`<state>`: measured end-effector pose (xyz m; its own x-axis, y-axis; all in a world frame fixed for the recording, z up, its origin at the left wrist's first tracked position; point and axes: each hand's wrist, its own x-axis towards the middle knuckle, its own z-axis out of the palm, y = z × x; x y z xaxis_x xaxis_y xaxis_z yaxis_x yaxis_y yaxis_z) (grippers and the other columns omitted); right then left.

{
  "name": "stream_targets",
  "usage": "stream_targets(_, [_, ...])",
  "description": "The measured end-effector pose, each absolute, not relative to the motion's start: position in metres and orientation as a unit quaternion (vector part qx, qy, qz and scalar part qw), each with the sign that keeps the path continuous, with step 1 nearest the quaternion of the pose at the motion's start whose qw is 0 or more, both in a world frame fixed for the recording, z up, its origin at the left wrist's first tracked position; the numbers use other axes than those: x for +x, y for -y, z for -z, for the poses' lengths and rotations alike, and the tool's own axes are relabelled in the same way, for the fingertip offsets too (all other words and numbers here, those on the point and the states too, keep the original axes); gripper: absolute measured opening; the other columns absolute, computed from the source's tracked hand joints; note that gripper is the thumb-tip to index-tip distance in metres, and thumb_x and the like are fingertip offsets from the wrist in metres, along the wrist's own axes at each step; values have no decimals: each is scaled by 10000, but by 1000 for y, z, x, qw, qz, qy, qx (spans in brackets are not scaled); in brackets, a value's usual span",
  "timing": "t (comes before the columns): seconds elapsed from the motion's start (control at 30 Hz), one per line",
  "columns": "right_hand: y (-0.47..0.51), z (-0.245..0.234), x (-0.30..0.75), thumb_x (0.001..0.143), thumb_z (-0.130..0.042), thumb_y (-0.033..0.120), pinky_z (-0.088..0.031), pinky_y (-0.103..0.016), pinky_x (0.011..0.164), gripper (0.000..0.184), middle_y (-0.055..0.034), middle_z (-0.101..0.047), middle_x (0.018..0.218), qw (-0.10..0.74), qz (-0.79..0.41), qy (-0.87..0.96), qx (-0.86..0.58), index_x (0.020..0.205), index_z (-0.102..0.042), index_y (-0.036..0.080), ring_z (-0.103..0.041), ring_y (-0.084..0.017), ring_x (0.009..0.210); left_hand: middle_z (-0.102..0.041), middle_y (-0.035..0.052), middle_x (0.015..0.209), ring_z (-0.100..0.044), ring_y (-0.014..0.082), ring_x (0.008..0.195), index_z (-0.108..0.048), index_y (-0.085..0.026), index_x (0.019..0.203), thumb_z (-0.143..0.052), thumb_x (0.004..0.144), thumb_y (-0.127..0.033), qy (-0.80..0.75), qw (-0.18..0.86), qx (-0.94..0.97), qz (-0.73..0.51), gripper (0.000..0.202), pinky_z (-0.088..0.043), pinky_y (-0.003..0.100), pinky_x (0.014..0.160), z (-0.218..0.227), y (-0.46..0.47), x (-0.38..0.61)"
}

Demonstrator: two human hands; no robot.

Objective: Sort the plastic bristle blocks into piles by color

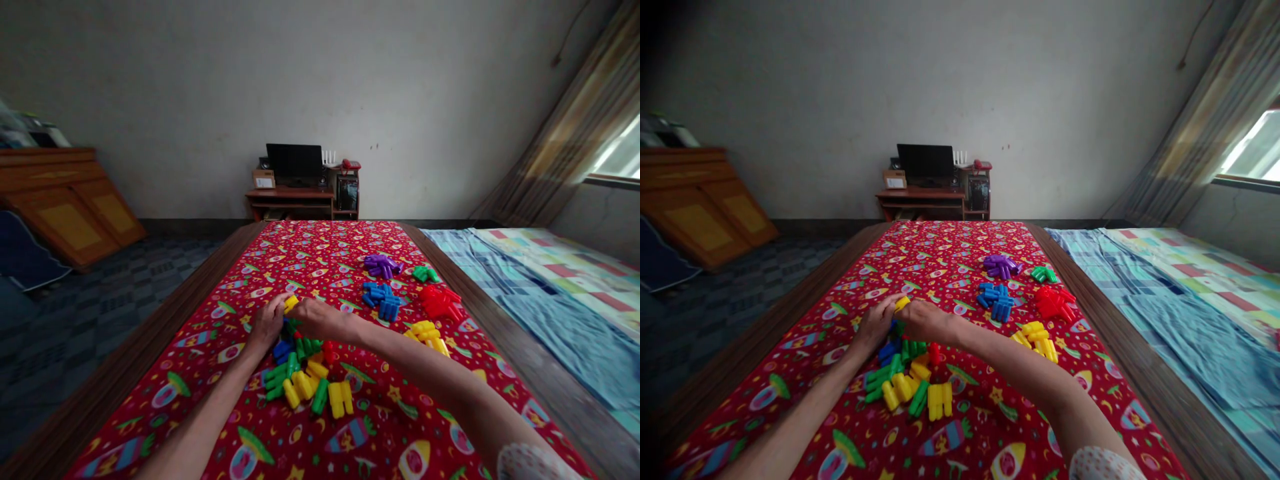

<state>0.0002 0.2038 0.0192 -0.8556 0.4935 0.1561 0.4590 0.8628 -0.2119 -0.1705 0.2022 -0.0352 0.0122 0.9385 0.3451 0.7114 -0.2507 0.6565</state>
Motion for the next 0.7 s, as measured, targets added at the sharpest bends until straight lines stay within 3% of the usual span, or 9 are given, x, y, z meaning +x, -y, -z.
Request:
stream_targets(0.2, [-231,-43,87,804,-556,106,-337,-206,577,362,-30,-666,748,246,-92,899,-350,1161,-608,127,-523,-101,621,-744,78,973,-694,240,889,-670,-158,1108,-324,858,-400,-588,148,700,-378,491,-548,355,797,35,-200,-172])
stream_targets(0.3, [-254,-56,154,809,-566,140,-341,-209,586,385,-46,-681,776,229,-31,856,-463,1191,-603,115,-540,-109,634,-746,63,889,-696,229,819,-674,-170,1106,-327,858,-393,-591,149,700,-373,481,-548,333,753,34,-200,-172])
stream_targets(0.43, [-284,-62,239,813,-534,133,-395,-224,650,391,-108,-704,929,136,35,786,-602,1197,-600,108,-605,-160,787,-748,76,964,-693,231,853,-680,-177,1094,-310,854,-397,-586,152,705,-371,493,-545,326,771,33,-201,-171])
stream_targets(0.53, [-302,-58,277,774,-542,106,-414,-239,657,319,-139,-705,943,107,44,759,-641,1070,-660,104,-623,-193,821,-750,83,959,-696,234,812,-679,-171,1093,-305,848,-399,-590,150,705,-365,502,-550,323,736,32,-202,-172])
stream_targets(0.7, [-325,-41,297,715,-574,82,-399,-235,596,162,-100,-698,744,94,40,753,-650,781,-713,134,-617,-181,688,-754,61,932,-693,230,776,-684,-195,1081,-311,842,-389,-589,139,713,-355,483,-554,316,724,33,-203,-174])
